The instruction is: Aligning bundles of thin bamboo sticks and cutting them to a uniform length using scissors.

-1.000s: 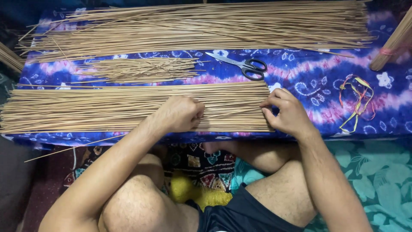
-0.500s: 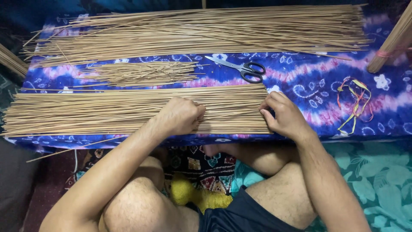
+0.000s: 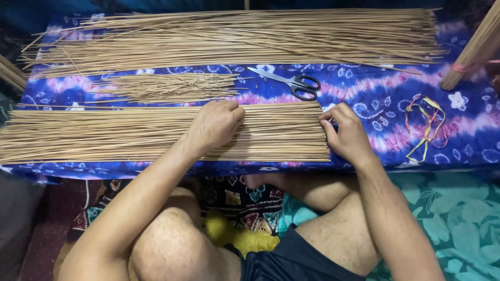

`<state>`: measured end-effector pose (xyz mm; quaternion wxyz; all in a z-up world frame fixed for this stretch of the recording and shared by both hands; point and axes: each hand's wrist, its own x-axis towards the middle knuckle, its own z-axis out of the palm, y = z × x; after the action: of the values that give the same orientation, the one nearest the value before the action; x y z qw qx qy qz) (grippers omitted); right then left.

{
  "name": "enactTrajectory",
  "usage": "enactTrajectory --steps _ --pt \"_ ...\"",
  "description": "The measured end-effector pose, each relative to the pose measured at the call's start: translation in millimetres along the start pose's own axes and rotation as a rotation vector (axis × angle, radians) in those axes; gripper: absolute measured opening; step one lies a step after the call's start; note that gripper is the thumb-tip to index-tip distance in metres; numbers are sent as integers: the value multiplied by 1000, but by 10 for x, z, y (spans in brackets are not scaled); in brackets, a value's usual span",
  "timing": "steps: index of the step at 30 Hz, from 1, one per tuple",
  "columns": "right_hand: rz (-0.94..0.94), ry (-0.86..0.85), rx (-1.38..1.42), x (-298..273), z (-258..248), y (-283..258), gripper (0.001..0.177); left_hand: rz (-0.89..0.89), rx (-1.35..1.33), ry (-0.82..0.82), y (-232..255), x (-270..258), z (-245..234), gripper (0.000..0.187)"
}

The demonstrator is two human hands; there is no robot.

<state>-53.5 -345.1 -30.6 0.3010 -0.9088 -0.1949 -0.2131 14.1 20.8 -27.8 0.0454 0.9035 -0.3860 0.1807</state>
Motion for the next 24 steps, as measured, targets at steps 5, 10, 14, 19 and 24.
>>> enactTrajectory --steps 5,10,14,19,24 --pt "20 18 16 -18 8 63 14 -12 -25 -32 8 -26 -4 12" --pt "40 77 24 -18 -46 49 14 -27 -29 -45 10 -50 -7 12" --pt "30 71 -2 -36 -17 68 15 -11 -50 -33 2 -51 40 10" --pt "9 84 -33 -8 -4 47 14 -43 -63 -22 3 -63 30 12" --pt "13 80 -68 -21 6 25 13 -74 -102 12 20 -90 -76 12"
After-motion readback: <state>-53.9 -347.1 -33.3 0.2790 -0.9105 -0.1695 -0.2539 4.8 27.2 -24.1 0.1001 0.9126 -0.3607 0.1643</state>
